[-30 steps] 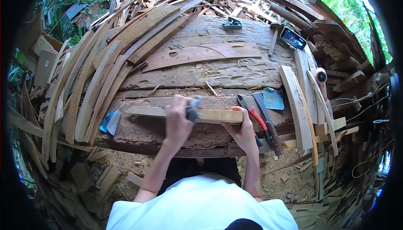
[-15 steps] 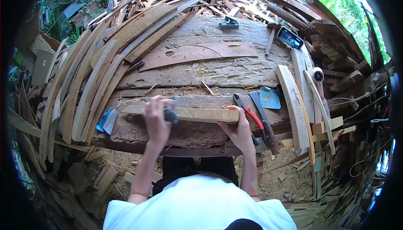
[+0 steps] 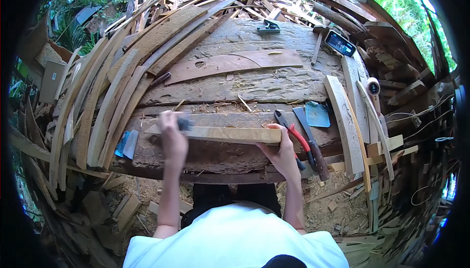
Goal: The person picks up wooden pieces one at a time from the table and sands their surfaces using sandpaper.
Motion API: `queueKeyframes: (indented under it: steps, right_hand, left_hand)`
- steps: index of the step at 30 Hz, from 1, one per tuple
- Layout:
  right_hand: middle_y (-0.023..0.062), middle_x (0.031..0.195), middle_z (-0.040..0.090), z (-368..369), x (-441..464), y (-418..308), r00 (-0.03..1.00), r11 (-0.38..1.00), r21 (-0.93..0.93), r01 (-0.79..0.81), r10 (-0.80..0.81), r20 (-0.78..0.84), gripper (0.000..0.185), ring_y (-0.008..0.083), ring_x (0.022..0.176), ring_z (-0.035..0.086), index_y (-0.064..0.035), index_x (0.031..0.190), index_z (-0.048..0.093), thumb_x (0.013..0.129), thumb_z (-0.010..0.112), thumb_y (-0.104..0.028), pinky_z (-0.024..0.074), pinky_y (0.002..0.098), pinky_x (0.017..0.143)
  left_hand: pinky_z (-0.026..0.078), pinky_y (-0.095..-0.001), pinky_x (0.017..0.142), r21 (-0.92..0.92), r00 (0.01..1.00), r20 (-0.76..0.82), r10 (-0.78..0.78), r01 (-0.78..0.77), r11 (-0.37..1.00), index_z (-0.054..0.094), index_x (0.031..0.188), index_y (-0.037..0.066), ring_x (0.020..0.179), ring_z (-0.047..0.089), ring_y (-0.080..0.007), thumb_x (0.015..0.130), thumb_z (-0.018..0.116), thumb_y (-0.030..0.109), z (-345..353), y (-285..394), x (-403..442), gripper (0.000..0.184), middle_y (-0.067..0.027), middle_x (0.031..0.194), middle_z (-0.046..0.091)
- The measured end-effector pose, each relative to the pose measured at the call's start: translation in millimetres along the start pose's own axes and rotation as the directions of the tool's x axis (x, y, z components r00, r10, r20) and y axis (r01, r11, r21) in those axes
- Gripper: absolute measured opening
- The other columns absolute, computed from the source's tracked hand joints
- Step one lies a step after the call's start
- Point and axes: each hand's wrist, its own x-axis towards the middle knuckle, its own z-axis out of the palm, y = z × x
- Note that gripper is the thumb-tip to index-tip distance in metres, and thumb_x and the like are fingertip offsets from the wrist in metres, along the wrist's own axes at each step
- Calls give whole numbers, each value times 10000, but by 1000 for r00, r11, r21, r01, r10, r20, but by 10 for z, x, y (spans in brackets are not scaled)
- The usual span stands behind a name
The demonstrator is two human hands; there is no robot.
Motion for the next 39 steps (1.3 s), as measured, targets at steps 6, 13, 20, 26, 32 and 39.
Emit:
queueKeyframes:
  steps: [6,13,20,26,32,39]
  right_hand:
    - [133,1055,633,-10,-18,97,999,1000,-4,22,-22,27,497,217,975,631,-14,1217,502,785,746,9,498,336,861]
    - [214,1106,607,-41,-56,114,993,996,4,-93,92,74,537,351,1056,626,11,1218,474,742,721,-4,498,414,862]
    - [189,1124,625,-25,-4,5,999,1000,0,-7,7,35,541,323,1061,627,-27,1244,489,817,801,-143,493,389,903]
    - [128,1070,626,11,-5,26,1000,1000,25,16,-16,-6,508,222,987,621,-27,1216,509,802,802,-67,489,334,882]
    - [130,1058,631,-22,-18,-10,999,1000,-16,26,-26,-22,516,213,978,630,-31,1225,517,797,805,-61,499,331,871]
    - [49,984,633,-46,-75,-91,998,963,263,-56,60,-6,405,115,950,607,-24,1208,561,871,758,-133,487,256,843]
  left_hand:
    - [438,-417,917,-413,898,93,429,-357,838,604,1083,60,1082,525,-294,754,697,-33,106,1315,-404,353,-152,1173,528]
    - [357,-415,905,-533,841,74,535,-420,734,611,1117,84,1128,507,-277,714,689,-48,113,1460,-452,431,-110,1191,523]
    - [432,-442,925,-199,990,-74,123,-135,971,658,1027,56,1042,570,-303,844,732,115,168,211,-197,206,-147,1115,587]
    - [440,-456,932,34,981,-188,-56,63,997,610,1060,-5,1037,558,-364,807,702,-27,-55,-885,56,270,-165,1096,556]
    - [456,-440,901,-196,943,-323,-75,11,981,604,1042,-48,997,575,-344,919,630,40,-224,-753,108,153,-167,1063,548]
    - [477,-412,872,-445,945,-318,71,-215,869,658,1006,28,994,585,-253,929,663,143,-214,307,-151,139,-109,1041,595]
